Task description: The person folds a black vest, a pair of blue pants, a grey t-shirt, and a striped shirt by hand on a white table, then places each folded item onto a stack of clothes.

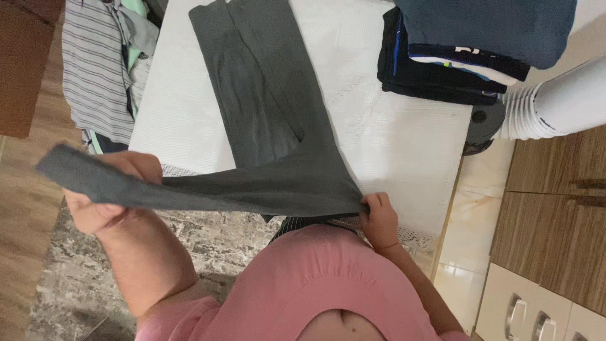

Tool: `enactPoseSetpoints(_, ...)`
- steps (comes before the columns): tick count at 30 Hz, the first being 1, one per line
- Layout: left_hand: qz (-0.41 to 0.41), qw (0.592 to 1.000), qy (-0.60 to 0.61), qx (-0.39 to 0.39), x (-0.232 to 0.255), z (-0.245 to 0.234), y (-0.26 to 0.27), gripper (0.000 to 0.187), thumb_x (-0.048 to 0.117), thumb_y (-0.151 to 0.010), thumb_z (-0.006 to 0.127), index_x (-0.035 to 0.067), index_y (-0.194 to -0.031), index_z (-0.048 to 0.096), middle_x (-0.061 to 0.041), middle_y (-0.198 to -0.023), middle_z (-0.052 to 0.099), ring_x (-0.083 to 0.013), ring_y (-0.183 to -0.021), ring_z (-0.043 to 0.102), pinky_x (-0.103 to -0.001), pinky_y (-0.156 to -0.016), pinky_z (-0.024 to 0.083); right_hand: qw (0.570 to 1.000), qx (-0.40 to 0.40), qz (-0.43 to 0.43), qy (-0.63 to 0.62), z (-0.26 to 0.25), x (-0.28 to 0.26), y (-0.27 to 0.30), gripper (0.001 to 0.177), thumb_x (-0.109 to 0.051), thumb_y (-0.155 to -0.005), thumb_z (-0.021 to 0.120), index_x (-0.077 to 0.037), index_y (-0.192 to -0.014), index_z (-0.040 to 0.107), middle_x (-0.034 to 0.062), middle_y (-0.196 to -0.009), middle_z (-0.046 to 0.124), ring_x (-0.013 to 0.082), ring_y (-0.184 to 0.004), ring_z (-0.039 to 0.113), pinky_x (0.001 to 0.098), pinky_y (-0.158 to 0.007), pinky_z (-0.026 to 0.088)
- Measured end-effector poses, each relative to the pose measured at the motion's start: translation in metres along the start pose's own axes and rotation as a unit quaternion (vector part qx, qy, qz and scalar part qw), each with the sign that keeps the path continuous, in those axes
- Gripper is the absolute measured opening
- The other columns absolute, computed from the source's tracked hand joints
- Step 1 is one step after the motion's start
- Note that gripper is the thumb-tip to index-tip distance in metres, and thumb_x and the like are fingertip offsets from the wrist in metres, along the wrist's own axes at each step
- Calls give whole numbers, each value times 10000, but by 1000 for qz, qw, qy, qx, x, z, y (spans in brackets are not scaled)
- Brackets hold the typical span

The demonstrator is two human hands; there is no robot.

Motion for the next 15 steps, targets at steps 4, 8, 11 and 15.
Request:
enactPoseSetpoints(4, -46, 995, -33, -82, 6, 13, -6, 105, 179, -863, 583, 106, -812, 639, -80, -706, 694, -216, -526, 670, -299, -489, 560, 996, -84, 18, -2, 2, 0, 2, 438, -74, -830, 630, -177, -1253, 679, 79, -1067, 562, 278, -850, 628, 435, -583, 534)
enactPoseSetpoints(8, -147, 982, 76, -92, -25, -6, 11, 95, 138, -977, 611, 117, -1060, 653, 17, -897, 725, -73, -718, 659, -231, -687, 595, 993, -114, 13, -6, -3, 1, -2, 362, -77, -872, 611, -159, -1211, 710, 78, -1085, 584, 275, -861, 617, 424, -595, 521)
enactPoseSetpoints(11, -141, 988, -12, 55, -103, -80, 58, 370, 68, -861, 767, 20, -1215, 669, -167, -1225, 727, -272, -1087, 761, -383, -1011, 665, 995, -100, -24, -15, -7, 0, -2, 333, -29, -813, 620, -99, -1127, 710, 130, -1110, 615, 335, -1007, 618, 466, -713, 542)
enactPoseSetpoints(15, -247, 902, 45, 352, -218, -133, 7, 621, 12, -696, 838, 16, -1227, 518, -90, -1052, 647, -179, -902, 678, -338, -807, 553, 993, -120, 0, -2, 2, 9, 4, 313, -81, -860, 579, -102, -1164, 649, 117, -1084, 620, 331, -997, 618, 454, -795, 518)
Point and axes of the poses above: each hand's wrist, its own y-axis away from the middle knuckle, its own z-axis out of the palm, x = y × z, the point moved 4 cm from there along -y, towards the middle knuckle
